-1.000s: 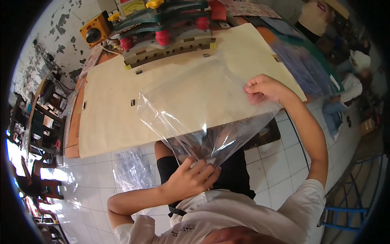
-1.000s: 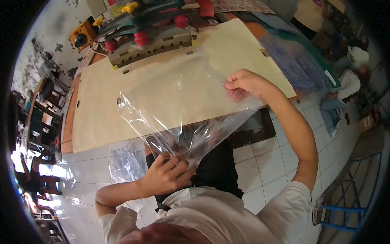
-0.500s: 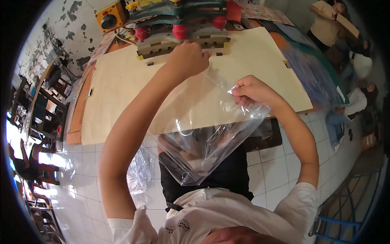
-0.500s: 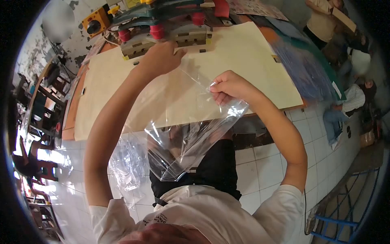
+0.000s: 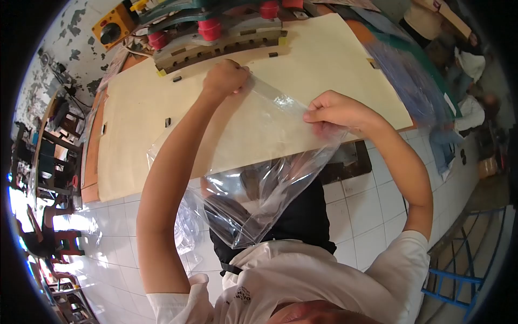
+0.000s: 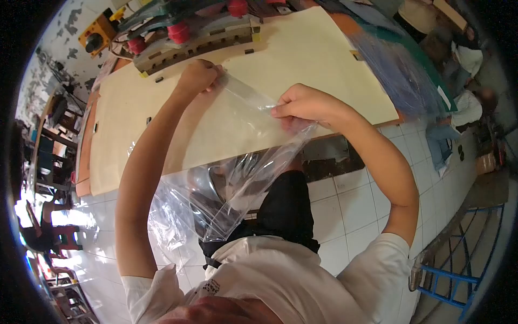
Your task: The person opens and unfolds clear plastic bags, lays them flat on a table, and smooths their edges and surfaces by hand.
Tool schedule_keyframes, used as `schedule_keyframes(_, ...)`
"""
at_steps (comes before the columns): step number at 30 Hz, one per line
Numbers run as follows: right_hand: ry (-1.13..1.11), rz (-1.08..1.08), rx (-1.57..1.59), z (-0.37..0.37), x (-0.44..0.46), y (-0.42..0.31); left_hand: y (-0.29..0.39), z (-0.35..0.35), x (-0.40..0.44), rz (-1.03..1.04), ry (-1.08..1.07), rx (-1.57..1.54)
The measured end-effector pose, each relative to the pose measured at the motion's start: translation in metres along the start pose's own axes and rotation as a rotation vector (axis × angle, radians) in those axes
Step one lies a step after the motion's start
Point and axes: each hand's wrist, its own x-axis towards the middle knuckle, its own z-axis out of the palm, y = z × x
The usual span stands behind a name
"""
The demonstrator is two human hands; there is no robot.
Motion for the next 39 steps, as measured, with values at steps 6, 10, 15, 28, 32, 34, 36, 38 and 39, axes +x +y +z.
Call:
schedule_keyframes(6,0.052,0.215,-0.014,0.005,-0.047,0.002,-0.002,0.000,-0.002,0.018,0.038,0.026)
schedule_keyframes(10,0.129,0.134,0.037,0.005,-0.055,0.011,-0.003,-0.001,0.001,0.033,0.037,-0.016)
schedule_keyframes(15,0.254,0.039,0.100,-0.035,-0.033,0.026,-0.003,-0.001,0.015,0.045,0.047,-0.105)
schedule_keyframes(28,0.853,-0.316,-0.484,-0.053,0.043,0.020,-0.035,-0.022,0.006,0.042,-0.061,-0.300)
schedule_keyframes(32,0.990,-0.435,-0.957,-0.041,0.047,0.011,-0.041,-0.022,-0.028,0.165,0.291,0.139)
schedule_keyframes(34,1.051,-0.543,-1.182,-0.032,0.046,0.002,-0.032,-0.024,-0.046,0.143,0.397,0.428)
schedule_keyframes(36,0.675,-0.142,-1.154,-0.020,0.040,-0.017,-0.030,-0.019,-0.051,0.229,0.443,0.422)
schedule_keyframes(38,0.631,-0.064,-1.145,-0.004,0.043,-0.020,-0.038,-0.017,-0.049,0.514,0.484,0.429)
schedule_keyframes(39,0.593,0.019,-1.129,0.002,0.043,-0.019,-0.040,-0.015,-0.049,0.510,0.483,0.426)
